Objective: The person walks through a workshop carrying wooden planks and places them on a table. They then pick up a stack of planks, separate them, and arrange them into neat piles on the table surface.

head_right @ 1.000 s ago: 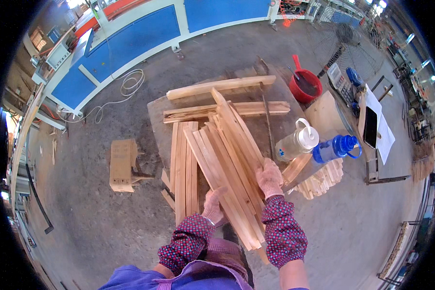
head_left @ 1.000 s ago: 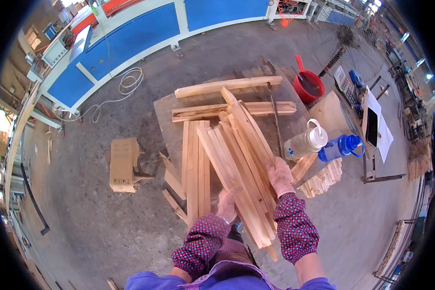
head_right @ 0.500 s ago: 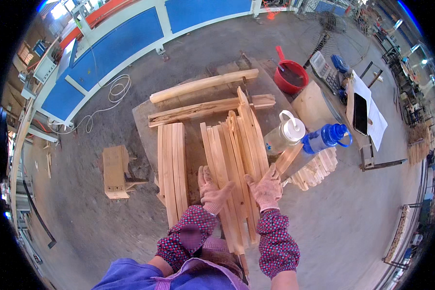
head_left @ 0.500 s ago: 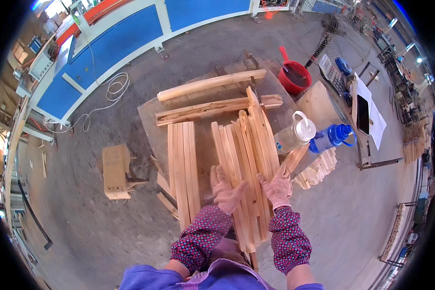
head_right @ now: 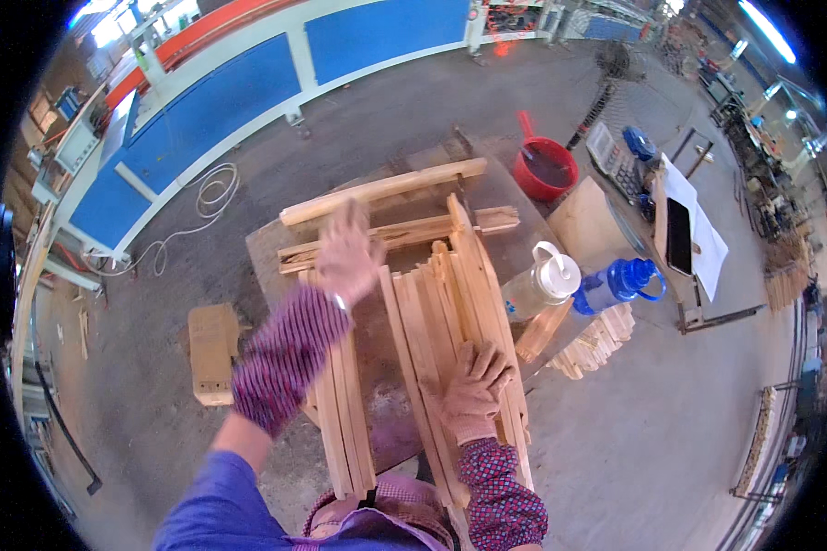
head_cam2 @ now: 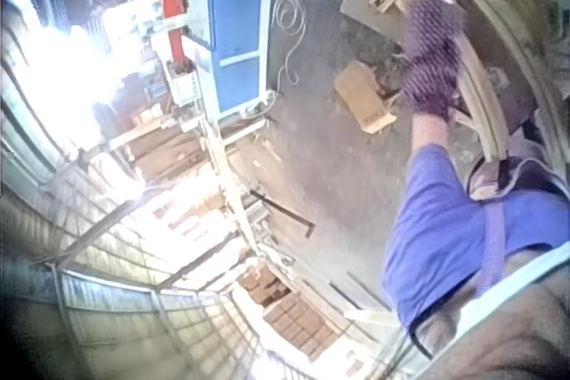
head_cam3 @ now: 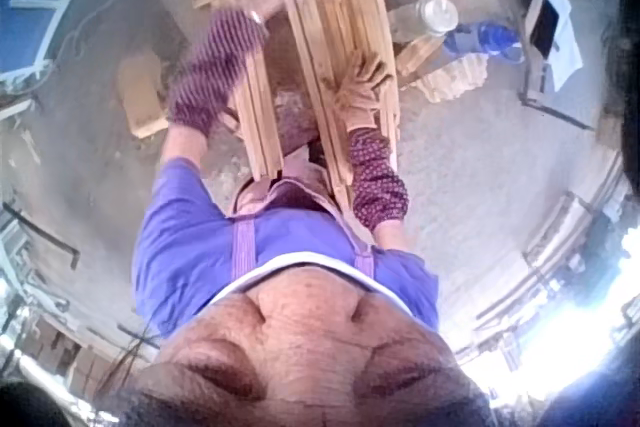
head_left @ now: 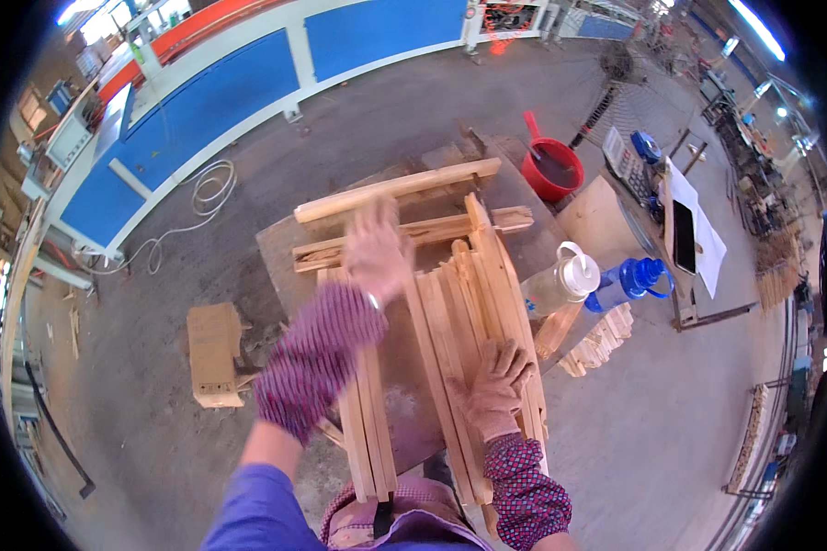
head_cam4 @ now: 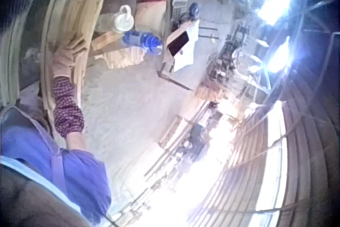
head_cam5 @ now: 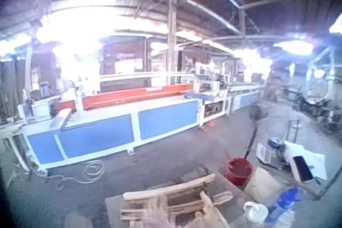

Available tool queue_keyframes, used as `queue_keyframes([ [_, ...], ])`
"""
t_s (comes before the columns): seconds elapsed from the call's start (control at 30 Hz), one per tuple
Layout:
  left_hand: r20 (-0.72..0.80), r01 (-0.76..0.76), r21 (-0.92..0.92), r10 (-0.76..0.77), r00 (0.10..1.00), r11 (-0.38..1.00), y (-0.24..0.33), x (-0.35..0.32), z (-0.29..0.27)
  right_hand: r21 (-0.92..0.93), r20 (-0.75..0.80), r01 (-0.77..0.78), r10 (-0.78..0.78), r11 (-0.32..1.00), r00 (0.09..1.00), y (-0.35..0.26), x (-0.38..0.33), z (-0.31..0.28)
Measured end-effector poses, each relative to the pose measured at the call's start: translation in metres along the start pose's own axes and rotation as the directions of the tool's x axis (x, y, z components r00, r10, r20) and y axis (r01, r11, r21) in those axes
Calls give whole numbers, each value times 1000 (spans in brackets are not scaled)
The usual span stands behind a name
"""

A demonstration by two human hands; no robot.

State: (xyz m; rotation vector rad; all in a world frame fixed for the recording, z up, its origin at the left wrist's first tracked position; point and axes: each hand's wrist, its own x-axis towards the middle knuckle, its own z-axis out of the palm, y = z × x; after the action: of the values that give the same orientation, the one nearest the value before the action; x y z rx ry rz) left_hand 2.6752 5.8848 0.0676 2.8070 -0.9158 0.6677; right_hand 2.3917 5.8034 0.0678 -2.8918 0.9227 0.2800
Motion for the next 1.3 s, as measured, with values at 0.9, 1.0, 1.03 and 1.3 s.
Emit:
queue_keyframes([
  [0.9,649,780,-393,-454,610,486,79,-243,-165,184,-48,-99,109,978,993,29,-4,-21],
  [1.0,630,821,-333,-538,559,463,106,-276,-160,266,-52,-174,194,948,980,48,-6,-20],
  [1.03,627,828,-322,-552,550,460,113,-279,-159,297,-33,-211,231,931,972,57,-4,-19],
  [1.3,809,817,-265,-342,478,512,137,-290,-148,367,77,-221,207,904,975,79,22,-12],
])
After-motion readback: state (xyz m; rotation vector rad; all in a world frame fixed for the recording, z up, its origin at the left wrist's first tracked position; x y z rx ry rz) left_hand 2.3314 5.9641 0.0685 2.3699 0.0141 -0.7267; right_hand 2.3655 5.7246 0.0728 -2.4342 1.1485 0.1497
